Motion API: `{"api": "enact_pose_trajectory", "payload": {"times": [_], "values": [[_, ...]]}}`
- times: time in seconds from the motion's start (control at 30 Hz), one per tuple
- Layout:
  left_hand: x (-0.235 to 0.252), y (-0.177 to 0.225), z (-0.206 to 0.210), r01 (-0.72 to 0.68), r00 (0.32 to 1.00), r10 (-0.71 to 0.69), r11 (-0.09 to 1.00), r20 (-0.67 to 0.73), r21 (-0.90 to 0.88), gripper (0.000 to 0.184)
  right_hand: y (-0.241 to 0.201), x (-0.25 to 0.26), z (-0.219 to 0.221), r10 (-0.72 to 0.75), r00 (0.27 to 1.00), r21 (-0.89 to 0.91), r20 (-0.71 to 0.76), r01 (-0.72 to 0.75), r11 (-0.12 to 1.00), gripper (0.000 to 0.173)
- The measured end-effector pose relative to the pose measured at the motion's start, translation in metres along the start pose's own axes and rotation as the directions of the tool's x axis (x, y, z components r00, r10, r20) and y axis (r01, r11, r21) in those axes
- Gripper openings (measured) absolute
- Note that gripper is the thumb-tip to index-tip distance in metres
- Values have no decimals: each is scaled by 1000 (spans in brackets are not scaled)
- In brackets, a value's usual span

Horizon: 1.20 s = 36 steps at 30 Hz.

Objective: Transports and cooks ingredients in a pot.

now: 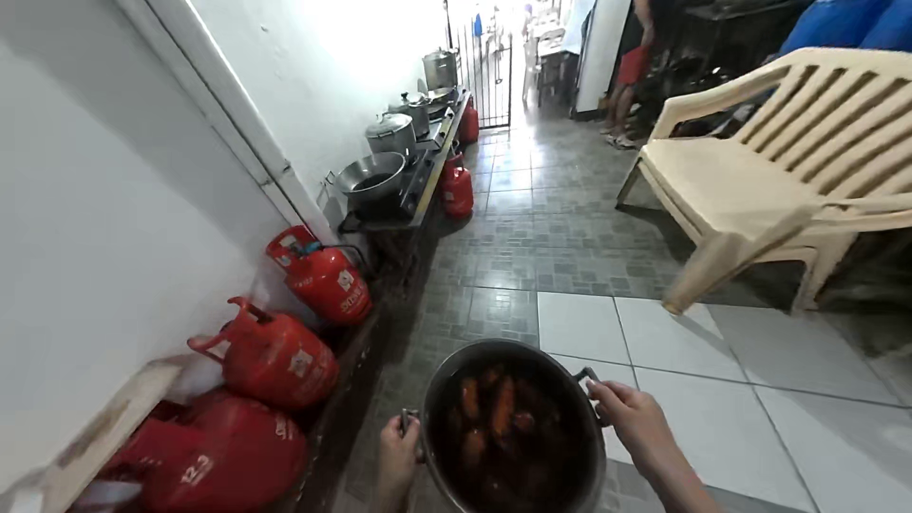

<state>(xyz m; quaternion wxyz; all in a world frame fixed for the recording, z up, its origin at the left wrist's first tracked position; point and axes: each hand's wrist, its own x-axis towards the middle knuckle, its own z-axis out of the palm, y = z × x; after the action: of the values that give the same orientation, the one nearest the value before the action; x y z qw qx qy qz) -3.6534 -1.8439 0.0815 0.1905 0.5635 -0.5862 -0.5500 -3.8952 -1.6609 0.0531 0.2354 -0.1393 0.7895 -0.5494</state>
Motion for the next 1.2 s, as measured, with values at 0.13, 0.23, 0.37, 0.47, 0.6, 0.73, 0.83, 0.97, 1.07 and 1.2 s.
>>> {"api": "enact_pose_trajectory", "payload": {"times": [0.13,0.23,0.37,0.47,0.6,0.73,0.83,0.97,1.07,1.2], "values": [[104,65,56,-33,999,34,999,25,-42,10,-35,123,4,14,1000,-28,-7,-14,1000,29],[189,112,93,-51,995,51,999,85,1,10,-53,200,13,38,998,-12,-42,-39,999,26],[288,177,154,-33,989,34,999,147,-8,11,-74,310,13,63,992,31,-109,-60,998,27],[357,230,194,-36,987,41,999,155,-38,9,-95,398,17,44,990,70,-132,-35,997,27],[440,284,249,-34,992,40,998,117,-61,11,-124,520,20,43,994,46,-105,-38,998,26],[516,339,295,3,996,4,997,93,-75,11,-157,640,29,38,998,46,-53,-35,998,26],[577,378,326,10,998,-4,996,66,-87,11,-182,725,37,18,999,36,-31,-17,999,26],[659,417,365,10,999,-8,999,38,-49,11,-205,823,52,42,999,-38,11,-41,998,26],[732,458,407,-47,998,47,999,47,-4,9,-216,900,54,71,997,-29,-20,-71,997,25],[802,509,446,-14,998,13,1000,53,20,9,-236,994,60,104,995,-21,3,-104,994,25]]}}
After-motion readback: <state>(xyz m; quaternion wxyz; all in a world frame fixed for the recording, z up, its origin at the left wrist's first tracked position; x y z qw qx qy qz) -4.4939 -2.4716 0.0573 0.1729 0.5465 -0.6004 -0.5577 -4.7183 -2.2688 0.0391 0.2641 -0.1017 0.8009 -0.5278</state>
